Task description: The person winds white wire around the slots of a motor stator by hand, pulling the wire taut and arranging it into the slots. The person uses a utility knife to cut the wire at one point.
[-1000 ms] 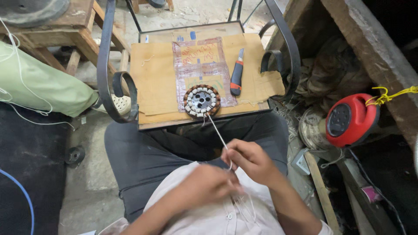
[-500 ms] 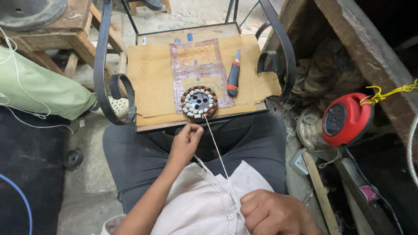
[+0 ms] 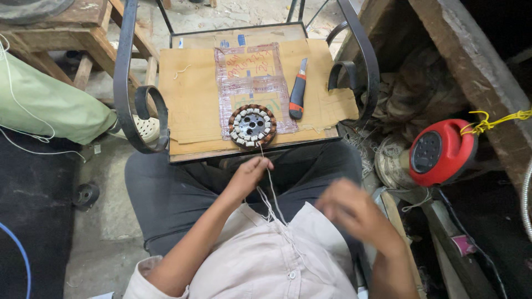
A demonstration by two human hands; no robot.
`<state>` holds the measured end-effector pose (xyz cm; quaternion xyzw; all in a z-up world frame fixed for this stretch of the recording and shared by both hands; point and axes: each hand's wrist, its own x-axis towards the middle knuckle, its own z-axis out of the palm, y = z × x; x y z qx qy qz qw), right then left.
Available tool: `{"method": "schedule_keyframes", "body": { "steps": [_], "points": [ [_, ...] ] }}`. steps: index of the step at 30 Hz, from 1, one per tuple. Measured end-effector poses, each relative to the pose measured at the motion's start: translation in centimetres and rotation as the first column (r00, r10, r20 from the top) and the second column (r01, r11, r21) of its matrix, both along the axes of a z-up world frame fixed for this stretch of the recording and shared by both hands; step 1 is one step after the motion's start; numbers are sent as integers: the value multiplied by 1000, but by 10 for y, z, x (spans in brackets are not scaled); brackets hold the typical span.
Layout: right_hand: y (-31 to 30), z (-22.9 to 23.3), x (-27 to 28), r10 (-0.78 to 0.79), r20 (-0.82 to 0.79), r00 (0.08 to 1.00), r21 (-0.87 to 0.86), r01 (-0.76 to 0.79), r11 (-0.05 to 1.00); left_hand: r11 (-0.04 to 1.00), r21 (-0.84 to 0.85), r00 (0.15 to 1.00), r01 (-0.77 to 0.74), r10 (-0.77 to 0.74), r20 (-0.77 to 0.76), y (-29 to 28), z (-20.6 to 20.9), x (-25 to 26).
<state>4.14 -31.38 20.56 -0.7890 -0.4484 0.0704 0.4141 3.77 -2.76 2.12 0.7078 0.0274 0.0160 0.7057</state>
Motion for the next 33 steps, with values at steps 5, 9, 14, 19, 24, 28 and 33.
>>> {"method": "schedule_keyframes", "body": {
  "steps": [5, 9, 14, 19, 24, 28, 33],
  "points": [
    [65, -26, 39, -307, 273, 912, 99, 291, 952, 969, 246, 999, -30, 18, 50, 2, -37, -14],
    [123, -46, 66, -173, 227, 958, 172, 136, 976, 947, 317, 998, -56, 52, 20, 8, -53, -12],
    [149, -55, 84, -148, 253, 956, 47, 140, 989, 949, 306, 997, -74, 65, 42, 19, -65, -7],
    [148, -59, 90, -85, 301, 950, 43, 76, 996, 951, 305, 999, -49, 44, 23, 14, -67, -9],
    [154, -51, 90, -41, 323, 945, 12, 39, 999, 947, 316, 998, -50, 56, -11, 16, -58, -10],
    [154, -49, 88, -34, 347, 937, 17, 30, 999, 949, 313, 1000, -26, 22, 16, 16, -60, -13],
    [145, -73, 64, -198, 353, 914, 166, 147, 975, 914, 403, 998, 57, -42, -47, 14, -58, -12]
  ]
}}
